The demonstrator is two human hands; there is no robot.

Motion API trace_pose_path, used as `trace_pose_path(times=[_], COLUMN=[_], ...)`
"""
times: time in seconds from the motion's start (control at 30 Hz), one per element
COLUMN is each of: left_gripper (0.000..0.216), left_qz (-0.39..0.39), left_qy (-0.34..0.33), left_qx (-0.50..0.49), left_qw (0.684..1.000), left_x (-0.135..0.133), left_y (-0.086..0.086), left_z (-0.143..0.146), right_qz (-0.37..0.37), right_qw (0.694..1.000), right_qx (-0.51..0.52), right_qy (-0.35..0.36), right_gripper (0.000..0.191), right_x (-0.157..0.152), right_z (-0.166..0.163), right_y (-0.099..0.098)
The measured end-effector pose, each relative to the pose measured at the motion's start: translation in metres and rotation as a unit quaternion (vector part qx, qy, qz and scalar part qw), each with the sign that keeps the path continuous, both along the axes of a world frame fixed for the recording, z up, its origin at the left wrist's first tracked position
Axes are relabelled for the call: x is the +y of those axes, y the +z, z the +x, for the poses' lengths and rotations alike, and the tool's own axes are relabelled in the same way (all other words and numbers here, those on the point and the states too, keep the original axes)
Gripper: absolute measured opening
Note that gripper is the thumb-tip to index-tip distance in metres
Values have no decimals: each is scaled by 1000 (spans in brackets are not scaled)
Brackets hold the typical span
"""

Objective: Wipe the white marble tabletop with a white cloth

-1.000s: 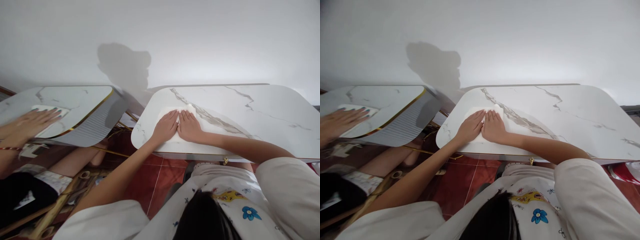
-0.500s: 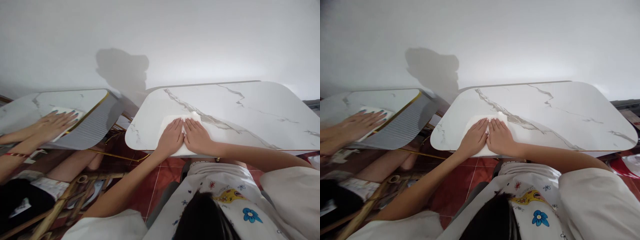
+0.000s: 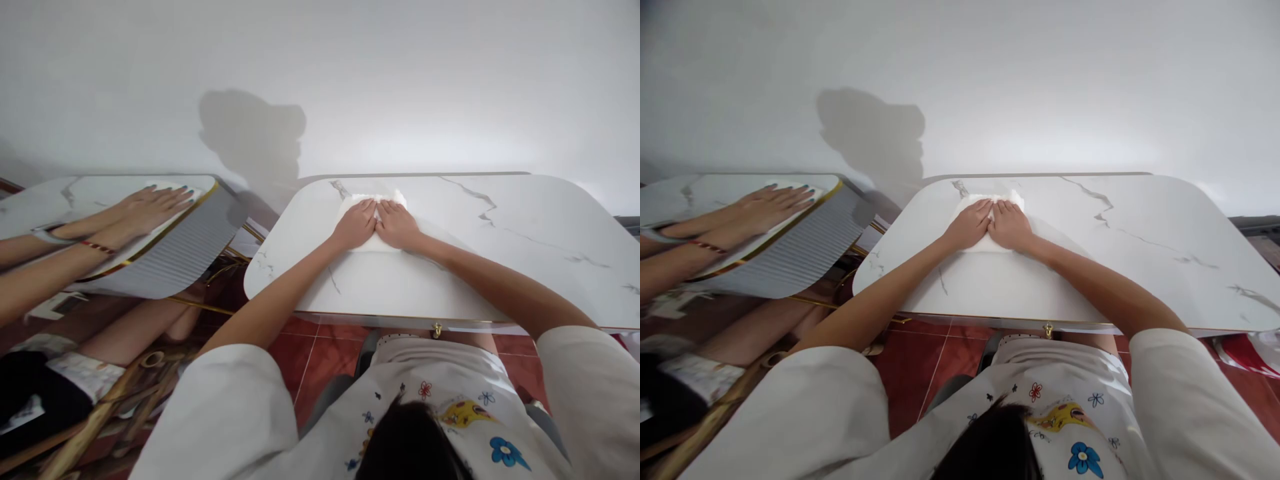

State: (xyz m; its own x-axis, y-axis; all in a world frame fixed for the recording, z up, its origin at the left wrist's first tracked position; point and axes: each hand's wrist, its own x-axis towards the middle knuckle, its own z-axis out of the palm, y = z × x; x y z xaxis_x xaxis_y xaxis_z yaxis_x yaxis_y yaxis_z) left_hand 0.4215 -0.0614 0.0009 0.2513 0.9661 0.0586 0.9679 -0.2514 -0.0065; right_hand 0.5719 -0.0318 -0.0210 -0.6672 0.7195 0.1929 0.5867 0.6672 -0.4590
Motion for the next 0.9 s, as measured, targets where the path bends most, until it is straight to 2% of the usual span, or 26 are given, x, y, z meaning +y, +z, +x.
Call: trace_pose_path(times=[0.27, 0.5, 0.63, 0.9], left_gripper=[53, 51, 49, 48], left_qz=[6, 7, 24, 34], left_qy=[8, 40, 37, 4], left_qx=[-8, 12, 20, 6], left_qw=[1000, 999, 999, 999], left_x=[83, 126, 139, 151], left_y=[-12, -19, -24, -30], left_z=[-32, -42, -30, 15], right_qz=[-15, -11, -11, -3], right_qw=[1000, 1000, 1000, 998], right_qx=[-8, -8, -2, 15], right_qy=[-18, -20, -21, -60], right_gripper=[59, 59, 59, 59], right_x=[72, 117, 133, 147], right_z=[-30, -46, -35, 5], right_y=[-1, -11, -20, -33])
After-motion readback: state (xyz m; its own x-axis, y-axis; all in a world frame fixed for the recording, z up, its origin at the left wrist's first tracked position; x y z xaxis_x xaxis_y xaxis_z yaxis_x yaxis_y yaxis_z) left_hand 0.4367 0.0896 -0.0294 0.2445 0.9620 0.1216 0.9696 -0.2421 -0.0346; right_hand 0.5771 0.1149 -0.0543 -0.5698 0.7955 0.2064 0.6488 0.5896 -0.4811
